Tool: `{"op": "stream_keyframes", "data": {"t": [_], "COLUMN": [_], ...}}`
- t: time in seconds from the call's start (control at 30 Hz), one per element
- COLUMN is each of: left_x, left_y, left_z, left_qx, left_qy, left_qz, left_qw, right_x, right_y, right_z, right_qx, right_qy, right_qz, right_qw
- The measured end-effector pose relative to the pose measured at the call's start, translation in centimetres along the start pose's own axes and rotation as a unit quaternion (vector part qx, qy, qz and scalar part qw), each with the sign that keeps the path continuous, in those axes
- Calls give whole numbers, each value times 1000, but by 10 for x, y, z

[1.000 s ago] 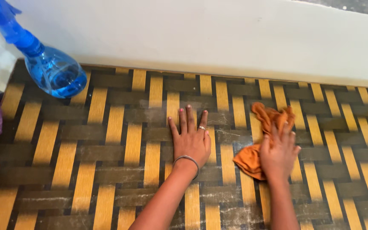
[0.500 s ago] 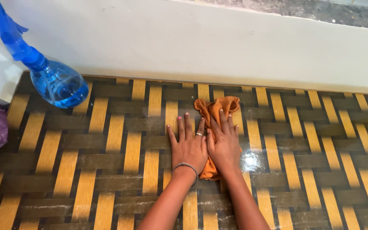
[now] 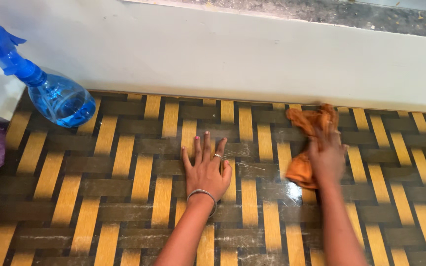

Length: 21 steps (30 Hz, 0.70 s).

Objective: The person wipes a patterned surface with an orange cloth, moving the cloth in circular and sweeping motions over the area. The person then sprays a liquid from a blue bottle onto the surface and continues wiping it with the cloth.

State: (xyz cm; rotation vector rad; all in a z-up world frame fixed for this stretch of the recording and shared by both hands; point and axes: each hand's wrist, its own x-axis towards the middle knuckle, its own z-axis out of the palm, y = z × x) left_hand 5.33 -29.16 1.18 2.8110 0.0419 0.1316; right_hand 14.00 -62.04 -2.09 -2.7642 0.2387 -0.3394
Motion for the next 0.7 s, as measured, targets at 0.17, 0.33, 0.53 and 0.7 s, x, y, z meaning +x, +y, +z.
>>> {"op": "stream_keyframes", "data": {"t": [0.17,0.33,0.53,0.7], "left_x": [0,2,3,3], "left_y": [1,4,6,2], "left_z": [1,-2,-2,3], "left_qx": [21,38,36,44], "left_qy": [-1,-21,-15,-19], "left_qz": [-2,-13,-18,-17], "left_qw": [1000,999,999,999], "right_x": [9,-1,-49,-93], "right_y": [141,144,-3,-163], "right_z": [-28,-28,15,22], "right_qx": [-72,-39,-29,55], "right_qy": [81,95,71,-110], "right_qz": [20,49,-69,-246], "right_qw": [994,994,995,962]}}
